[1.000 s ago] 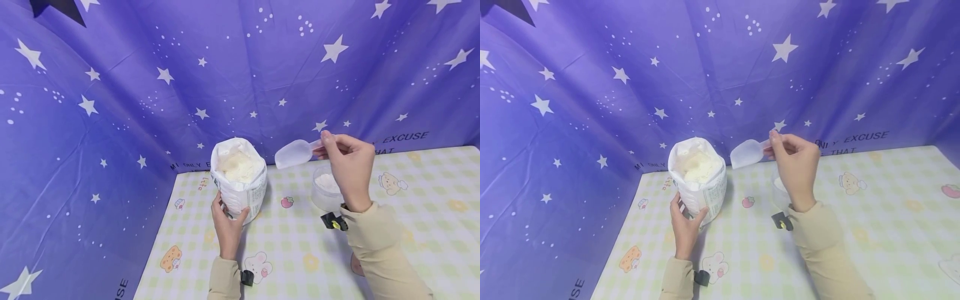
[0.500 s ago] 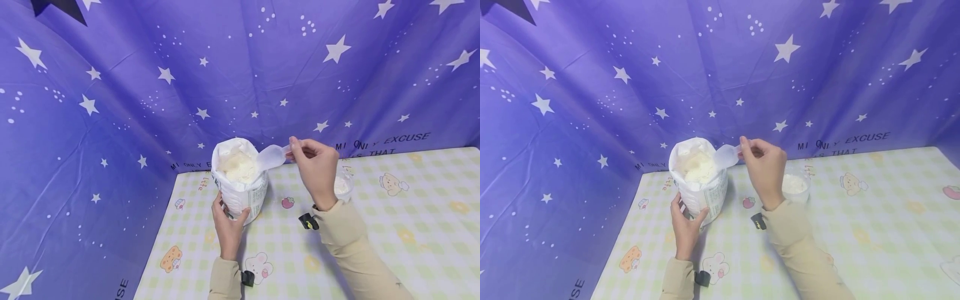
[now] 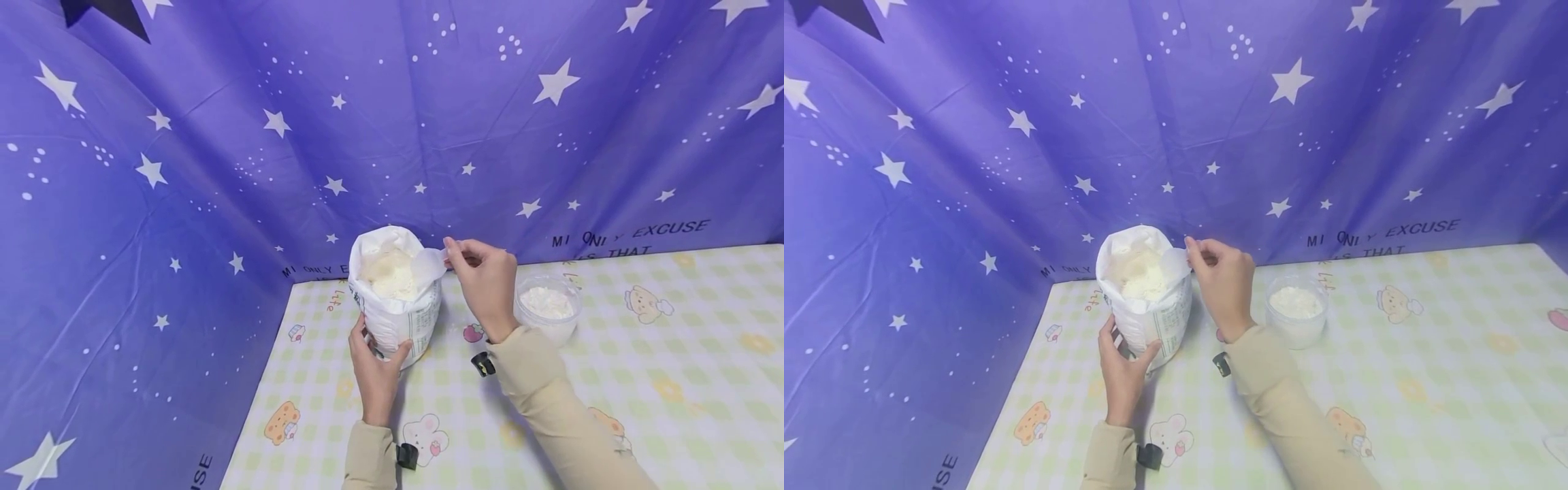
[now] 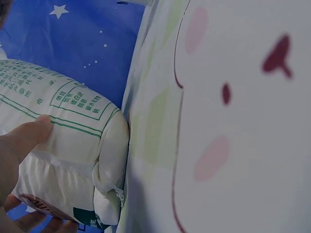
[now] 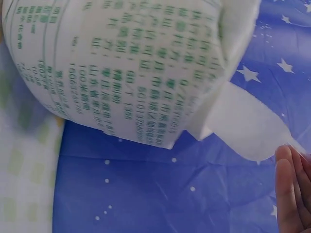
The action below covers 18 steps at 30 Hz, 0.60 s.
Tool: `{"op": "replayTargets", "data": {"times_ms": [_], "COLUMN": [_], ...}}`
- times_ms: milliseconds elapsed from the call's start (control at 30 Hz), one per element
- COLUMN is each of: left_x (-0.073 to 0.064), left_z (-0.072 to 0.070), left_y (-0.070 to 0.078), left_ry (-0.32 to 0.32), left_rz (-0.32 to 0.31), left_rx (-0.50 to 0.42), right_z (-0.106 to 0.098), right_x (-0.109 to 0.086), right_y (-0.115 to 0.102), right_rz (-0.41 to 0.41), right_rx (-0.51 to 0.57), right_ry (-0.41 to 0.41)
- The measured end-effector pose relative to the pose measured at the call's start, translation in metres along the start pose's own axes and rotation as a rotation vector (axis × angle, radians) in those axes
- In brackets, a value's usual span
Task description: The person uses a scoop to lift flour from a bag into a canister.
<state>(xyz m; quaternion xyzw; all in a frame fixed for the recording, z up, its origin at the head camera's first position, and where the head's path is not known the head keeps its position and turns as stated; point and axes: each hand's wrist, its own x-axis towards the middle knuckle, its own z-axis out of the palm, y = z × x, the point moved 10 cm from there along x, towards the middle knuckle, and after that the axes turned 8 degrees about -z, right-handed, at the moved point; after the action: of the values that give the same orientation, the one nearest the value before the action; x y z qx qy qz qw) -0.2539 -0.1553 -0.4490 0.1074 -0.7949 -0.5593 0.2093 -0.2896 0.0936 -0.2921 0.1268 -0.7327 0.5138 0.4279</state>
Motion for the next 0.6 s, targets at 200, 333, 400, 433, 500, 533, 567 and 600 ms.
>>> {"op": "replayTargets", "data": {"times_ms": [200,333,400,433,500,533,567,600], "left_x": [-0.001,-0.001,0.0,0.0,0.0,0.0,0.0,0.0], "left_z": [0.0,-0.001,-0.001,-0.001,-0.001,-0.002,-0.002,-0.002], "left_y": [0.0,0.001,0.001,0.001,0.001,0.001,0.002,0.002], "left_ry": [0.001,0.007,0.009,0.009,0.011,0.012,0.012,0.012], "left_rz": [0.005,0.006,0.007,0.009,0.015,0.019,0.021,0.022], "left_rx": [0.007,0.011,0.011,0.01,0.009,0.008,0.006,0.005], "right_z": [0.013,0.022,0.028,0.031,0.036,0.038,0.041,0.043], "right_x": [-0.004,-0.007,-0.009,-0.01,-0.013,-0.015,-0.016,-0.018], "right_y": [0.004,0.008,0.012,0.013,0.016,0.018,0.02,0.021], "right_rz": [0.004,0.024,0.038,0.046,0.071,0.088,0.104,0.123], "right_rx": [-0.046,-0.052,-0.053,-0.053,-0.041,-0.03,-0.018,0.005], "right_ry": [-0.036,-0.085,-0.112,-0.126,-0.153,-0.166,-0.179,-0.191]}}
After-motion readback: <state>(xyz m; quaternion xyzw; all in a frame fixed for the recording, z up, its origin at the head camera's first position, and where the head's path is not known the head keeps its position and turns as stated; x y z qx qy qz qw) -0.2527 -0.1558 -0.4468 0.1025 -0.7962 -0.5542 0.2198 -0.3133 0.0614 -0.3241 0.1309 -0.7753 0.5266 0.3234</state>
